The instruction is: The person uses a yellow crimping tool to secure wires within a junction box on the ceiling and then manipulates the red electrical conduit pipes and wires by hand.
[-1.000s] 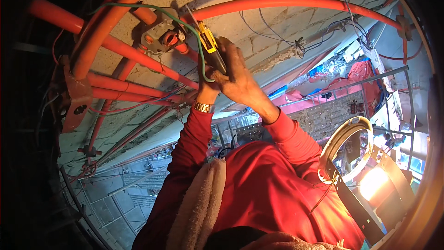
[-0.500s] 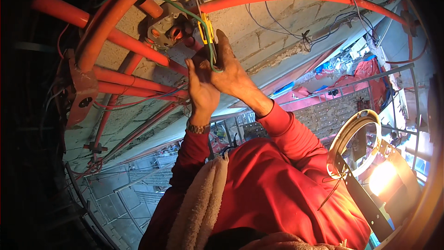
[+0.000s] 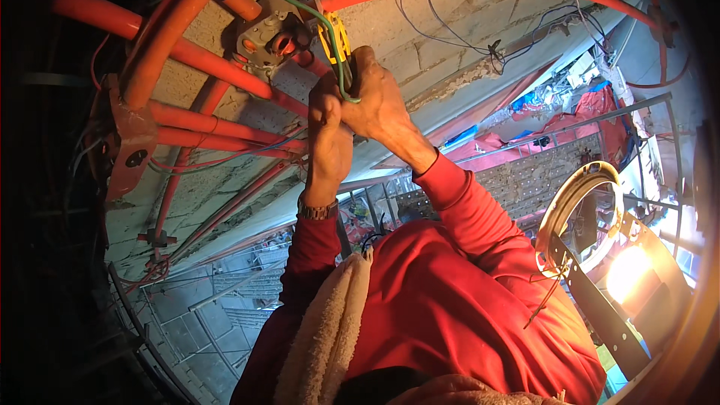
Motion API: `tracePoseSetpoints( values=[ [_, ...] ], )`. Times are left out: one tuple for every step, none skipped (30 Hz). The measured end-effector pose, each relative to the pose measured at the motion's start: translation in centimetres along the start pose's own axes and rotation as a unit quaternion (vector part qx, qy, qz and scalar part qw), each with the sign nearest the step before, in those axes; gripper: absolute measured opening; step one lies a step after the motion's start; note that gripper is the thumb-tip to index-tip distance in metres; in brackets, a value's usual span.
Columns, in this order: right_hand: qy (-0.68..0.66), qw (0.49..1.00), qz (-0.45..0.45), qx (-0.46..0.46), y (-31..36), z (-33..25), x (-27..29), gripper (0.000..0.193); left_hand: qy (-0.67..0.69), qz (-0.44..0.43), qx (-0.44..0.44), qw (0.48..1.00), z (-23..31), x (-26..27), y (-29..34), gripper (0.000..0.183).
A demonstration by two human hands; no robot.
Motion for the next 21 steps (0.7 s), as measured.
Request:
tracePoseSetpoints(
  values=[
    [0.012, 1.0, -0.014, -0.012, 0.0, -0.4, 0.2, 0.056, -0.005, 0.006, 0.011, 1.0, 0.2, -0.5, -0.2, 0.05],
    [0.024, 0.999, -0.028, -0.024, 0.1, -0.5, 0.3, 0.056, -0.008, 0.008, 0.017, 1.0, 0.6, -0.9, -0.4, 0.05],
    [0.024, 0.999, -0.025, -0.025, 0.1, -0.1, 0.2, 0.056, -0.01, 0.009, 0.023, 1.0, 0.9, -1.4, -0.6, 0.05],
    [-0.023, 0.999, -0.02, -0.022, 0.2, 0.6, -0.2, 0.062, 0.031, 0.01, 0.035, 0.999, 1.3, -1.8, -0.9, 0.049],
    [-0.07, 0.997, -0.015, -0.019, 0.2, 1.1, -0.4, 0.067, 0.071, 0.012, 0.046, 0.996, 1.5, -2.1, -1.1, 0.047],
    [-0.07, 0.997, -0.014, -0.02, 0.2, 0.9, -0.5, 0.067, 0.075, 0.029, 0.026, 0.996, 1.6, -2.2, -1.4, 0.047],
    [-0.041, 0.999, -0.016, -0.022, 0.2, 0.5, -0.6, 0.072, 0.075, 0.029, 0.027, 0.996, 1.8, -2.6, -1.3, 0.047],
    [-0.013, 0.999, -0.019, -0.025, 0.3, 0.3, -0.7, 0.077, 0.088, 0.037, 0.02, 0.995, 1.9, -3.1, -1.1, 0.047],
    [-0.012, 0.999, -0.016, -0.025, 0.2, 0.1, -0.7, 0.077, 0.102, 0.042, 0.013, 0.994, 2.0, -3.5, -1.1, 0.047],
    [0.022, 0.998, -0.027, -0.045, 0.1, -0.1, -0.8, 0.078, 0.103, 0.039, 0.014, 0.994, 1.9, -3.6, -1.2, 0.047],
    [0.056, 0.996, -0.038, -0.066, 0.1, -0.1, -0.8, 0.08, 0.116, 0.04, 0.015, 0.992, 1.8, -3.8, -1.3, 0.048],
    [0.092, 0.995, -0.002, -0.048, 0.3, -0.3, -0.8, 0.081, 0.127, 0.044, 0.014, 0.991, 1.8, -3.8, -1.3, 0.049],
    [0.091, 0.995, -0.002, -0.047, 0.1, 0.1, -0.8, 0.081, 0.126, 0.043, 0.013, 0.991, 1.7, -3.0, -1.3, 0.049],
    [0.06, 0.998, -0.002, -0.009, -0.4, 0.6, -0.7, 0.076, 0.11, 0.048, 0.026, 0.992, 1.3, -1.6, -1.3, 0.049],
    [0.03, 0.999, 0.0, 0.028, -0.7, 0.5, -0.4, 0.072, 0.096, 0.052, 0.039, 0.993, 1.3, -1.2, -1.5, 0.049],
    [0.03, 0.999, 0.0, 0.029, -0.7, 0.4, -0.2, 0.072, 0.096, 0.052, 0.039, 0.993, 1.3, -1.1, -1.5, 0.049],
    [0.027, 1.0, -0.004, 0.015, -0.8, 0.3, 0.0, 0.07, 0.075, 0.033, 0.064, 0.995, 1.3, -1.2, -1.3, 0.05],
    [0.023, 1.0, -0.008, 0.001, -0.8, 0.0, 0.2, 0.068, 0.053, 0.014, 0.089, 0.995, 1.6, -1.5, -1.2, 0.052],
    [0.022, 1.0, -0.007, 0.002, -0.9, -0.1, 0.3, 0.068, 0.052, 0.013, 0.088, 0.995, 1.8, -2.0, -1.0, 0.052],
    [0.031, 0.999, -0.014, 0.005, -0.9, -0.2, 0.3, 0.065, 0.065, 0.028, 0.089, 0.993, 1.7, -2.7, -0.7, 0.052],
    [0.041, 0.999, -0.021, 0.007, -0.8, -0.2, 0.3, 0.062, 0.078, 0.043, 0.091, 0.992, 1.7, -2.9, -0.5, 0.053]
  ],
)
Point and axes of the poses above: each hand's wrist, its own y-axis away from the middle knuckle, its own x-axis out of the back of the hand, z = x × y, the point moved 2 cm from there along -y, towards the middle knuckle
